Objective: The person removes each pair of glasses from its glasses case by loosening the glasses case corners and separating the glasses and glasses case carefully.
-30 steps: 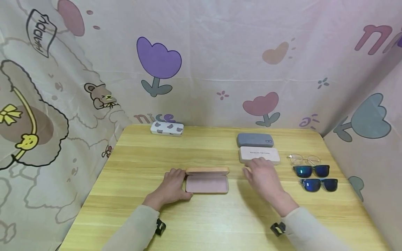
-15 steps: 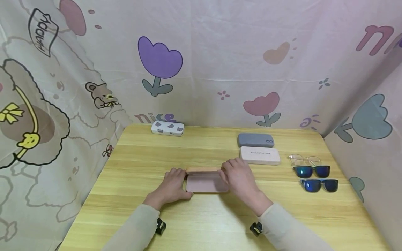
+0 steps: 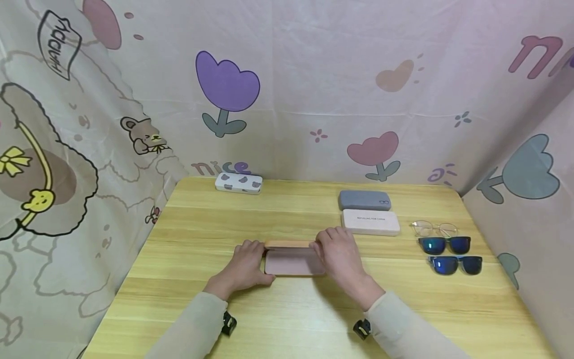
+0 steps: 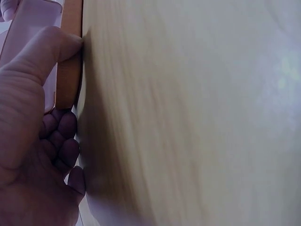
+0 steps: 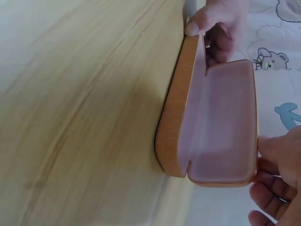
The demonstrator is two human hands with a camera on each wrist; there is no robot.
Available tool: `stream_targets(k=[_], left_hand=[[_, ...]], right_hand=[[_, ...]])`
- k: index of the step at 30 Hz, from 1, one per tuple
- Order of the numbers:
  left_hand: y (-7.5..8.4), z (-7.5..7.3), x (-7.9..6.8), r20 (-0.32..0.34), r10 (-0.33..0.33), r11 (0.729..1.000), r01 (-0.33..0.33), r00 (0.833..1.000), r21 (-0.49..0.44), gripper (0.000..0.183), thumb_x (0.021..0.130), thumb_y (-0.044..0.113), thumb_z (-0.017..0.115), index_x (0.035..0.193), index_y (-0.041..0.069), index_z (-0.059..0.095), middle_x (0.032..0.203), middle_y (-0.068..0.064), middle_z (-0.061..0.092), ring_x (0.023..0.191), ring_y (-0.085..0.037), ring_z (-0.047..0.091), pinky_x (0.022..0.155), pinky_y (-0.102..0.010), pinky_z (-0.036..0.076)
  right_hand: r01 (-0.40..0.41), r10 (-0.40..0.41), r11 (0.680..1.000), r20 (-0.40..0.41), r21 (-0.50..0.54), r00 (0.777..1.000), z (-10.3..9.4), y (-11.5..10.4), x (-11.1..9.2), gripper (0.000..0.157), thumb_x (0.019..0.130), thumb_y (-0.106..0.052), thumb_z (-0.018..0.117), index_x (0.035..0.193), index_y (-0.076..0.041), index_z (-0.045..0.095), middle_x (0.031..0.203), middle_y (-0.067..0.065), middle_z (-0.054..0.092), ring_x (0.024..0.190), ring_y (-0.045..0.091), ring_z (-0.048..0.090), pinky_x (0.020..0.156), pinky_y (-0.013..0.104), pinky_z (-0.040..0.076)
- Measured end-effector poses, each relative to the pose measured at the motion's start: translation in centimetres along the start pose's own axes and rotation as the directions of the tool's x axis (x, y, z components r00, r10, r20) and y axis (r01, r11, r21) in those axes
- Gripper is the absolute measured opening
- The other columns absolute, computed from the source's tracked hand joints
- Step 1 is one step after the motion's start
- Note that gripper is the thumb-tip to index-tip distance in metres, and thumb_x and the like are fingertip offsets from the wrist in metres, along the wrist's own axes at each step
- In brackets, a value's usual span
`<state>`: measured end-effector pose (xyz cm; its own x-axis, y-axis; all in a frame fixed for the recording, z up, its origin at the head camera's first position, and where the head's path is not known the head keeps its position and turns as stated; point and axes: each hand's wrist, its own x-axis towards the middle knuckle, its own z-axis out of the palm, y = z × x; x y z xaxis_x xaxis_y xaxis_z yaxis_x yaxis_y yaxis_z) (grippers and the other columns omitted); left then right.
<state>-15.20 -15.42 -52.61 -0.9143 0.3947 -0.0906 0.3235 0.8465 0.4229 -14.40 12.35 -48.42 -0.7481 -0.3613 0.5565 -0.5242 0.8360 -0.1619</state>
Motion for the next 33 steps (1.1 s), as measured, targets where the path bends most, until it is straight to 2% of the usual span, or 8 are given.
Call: stream_targets(k=[6,14,25,33], left_hand=[[0.0,0.0,0.0,-0.002,0.002,1.0,-0.002,1.0,-0.001,0.087,0.076,0.05,0.089,0.137,-0.004,0.059,0.123,-0.01,0.064,0.117,-0.03,0.05,0.099,-0.046,0.038],[0.0,-0.1,-0.1,-0.003,0.006,1.0,-0.006,1.0,-0.002,0.092,0.076,0.05,0.088,0.141,-0.006,0.056,0.128,-0.012,0.064,0.12,-0.032,0.05,0.099,-0.046,0.038],[-0.1,0.0,0.0,0.005,0.0,1.0,0.0,1.0,0.004,0.094,0.077,0.051,0.088,0.142,-0.008,0.054,0.132,-0.016,0.063,0.123,-0.034,0.05,0.102,-0.049,0.039],[-0.2,0.0,0.0,0.002,0.007,1.0,-0.007,1.0,0.013,0.093,0.076,0.05,0.088,0.141,-0.008,0.055,0.133,-0.015,0.063,0.122,-0.033,0.051,0.101,-0.047,0.039]], right_hand=[[-0.031,0.031,1.0,0.012,-0.001,0.999,0.0,-0.1,-0.1,0.019,0.091,-0.025,0.083,0.09,-0.009,0.072,0.083,0.002,0.068,0.082,0.023,0.061,0.079,0.04,0.048],[0.011,-0.011,1.0,-0.006,-0.021,1.0,0.0,-0.2,-0.5,0.018,0.091,-0.024,0.083,0.09,-0.01,0.071,0.082,0.001,0.067,0.079,0.021,0.058,0.076,0.038,0.046],[0.0,-0.001,1.0,-0.015,-0.028,1.0,0.2,-0.3,-0.8,0.019,0.091,-0.024,0.084,0.088,-0.011,0.071,0.082,0.001,0.067,0.079,0.021,0.059,0.074,0.037,0.046],[0.033,-0.035,0.999,-0.064,-0.026,0.997,0.5,-0.1,-1.2,0.019,0.089,-0.023,0.085,0.088,-0.011,0.07,0.082,0.001,0.067,0.078,0.022,0.059,0.07,0.036,0.043]])
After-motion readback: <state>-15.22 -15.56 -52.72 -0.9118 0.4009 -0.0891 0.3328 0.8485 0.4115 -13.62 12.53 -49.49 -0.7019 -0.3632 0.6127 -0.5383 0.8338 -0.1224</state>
